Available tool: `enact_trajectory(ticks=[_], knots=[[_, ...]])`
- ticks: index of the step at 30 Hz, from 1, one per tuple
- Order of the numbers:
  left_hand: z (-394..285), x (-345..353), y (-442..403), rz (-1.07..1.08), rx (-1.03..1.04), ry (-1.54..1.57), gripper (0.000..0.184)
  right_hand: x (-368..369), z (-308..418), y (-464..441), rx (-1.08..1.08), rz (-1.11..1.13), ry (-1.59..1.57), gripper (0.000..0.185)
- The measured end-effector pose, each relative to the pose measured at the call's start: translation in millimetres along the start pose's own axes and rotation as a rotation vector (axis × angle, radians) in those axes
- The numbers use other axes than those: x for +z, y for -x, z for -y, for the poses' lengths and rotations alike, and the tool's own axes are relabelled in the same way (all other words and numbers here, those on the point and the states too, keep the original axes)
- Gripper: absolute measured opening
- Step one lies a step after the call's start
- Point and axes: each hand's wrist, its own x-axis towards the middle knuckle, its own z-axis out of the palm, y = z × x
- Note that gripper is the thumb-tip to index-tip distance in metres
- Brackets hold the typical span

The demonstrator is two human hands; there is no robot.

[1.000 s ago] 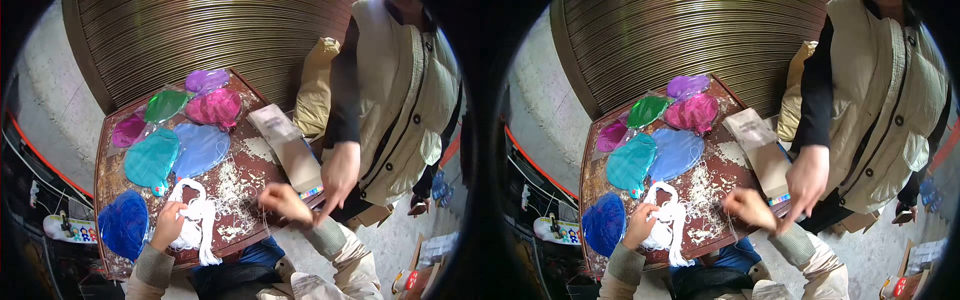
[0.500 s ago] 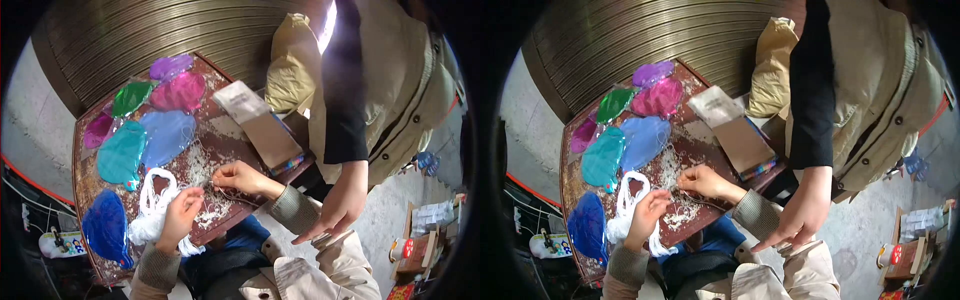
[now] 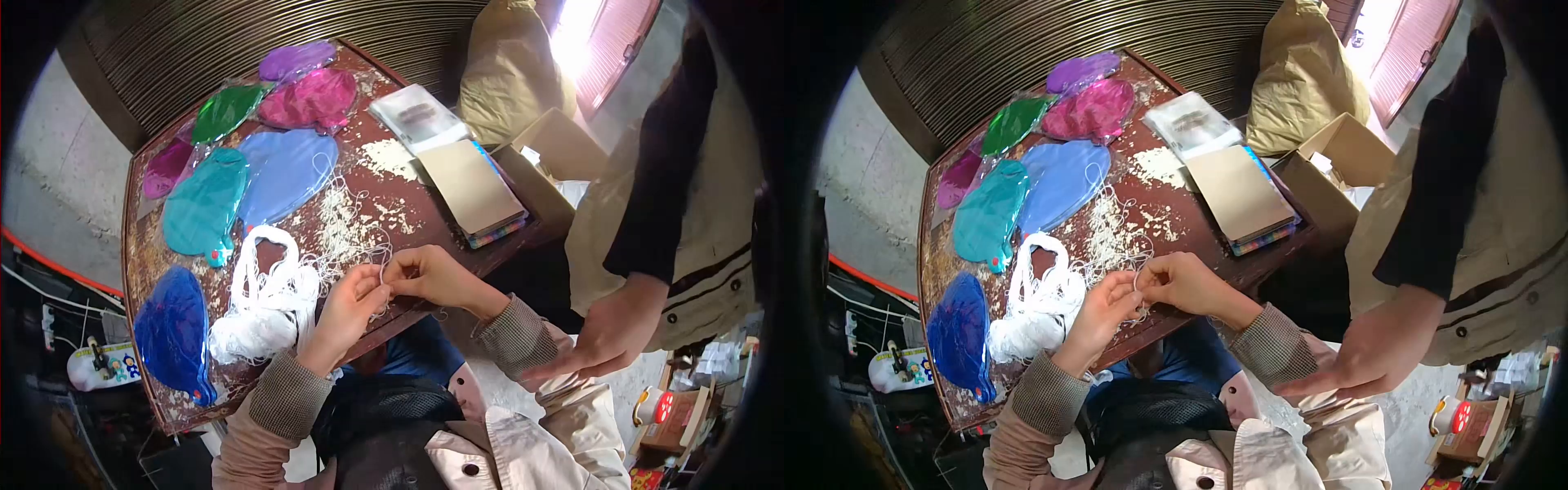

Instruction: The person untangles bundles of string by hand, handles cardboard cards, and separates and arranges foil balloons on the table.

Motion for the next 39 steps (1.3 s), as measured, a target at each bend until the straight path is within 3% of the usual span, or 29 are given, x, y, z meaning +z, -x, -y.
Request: enact_trajectory(ticks=[12,16,21,26,28,29,31,39], knots=[[2,-19,1,0.039,-0.059,-0.005,0.010,7,4,6,0.034,-0.033,-0.022,0.001],[9,-29,0,-0.008,0.080,-0.269,0.007,11,11,13,0.087,-0.136,0.053,0.002],[10,-44,0,-0.114,0.115,-0.386,0.007,29,9,59,-0.028,-0.217,0.245,0.004],[25,-54,-2,-0.090,0.199,-0.238,0.010,72,-15,124,-0.073,0.255,0.450,0.033],[28,-54,-2,-0.099,0.208,-0.219,0.010,87,-27,145,-0.069,0.412,0.458,0.035],[28,-53,-2,-0.114,0.218,-0.200,0.010,89,-28,151,-0.066,0.407,0.459,0.035],[30,-51,-1,-0.139,0.237,-0.165,0.010,92,-28,159,-0.263,0.511,0.383,0.034],[32,-49,3,-0.137,0.257,-0.252,0.012,94,-18,160,-0.271,0.462,0.410,0.032]])
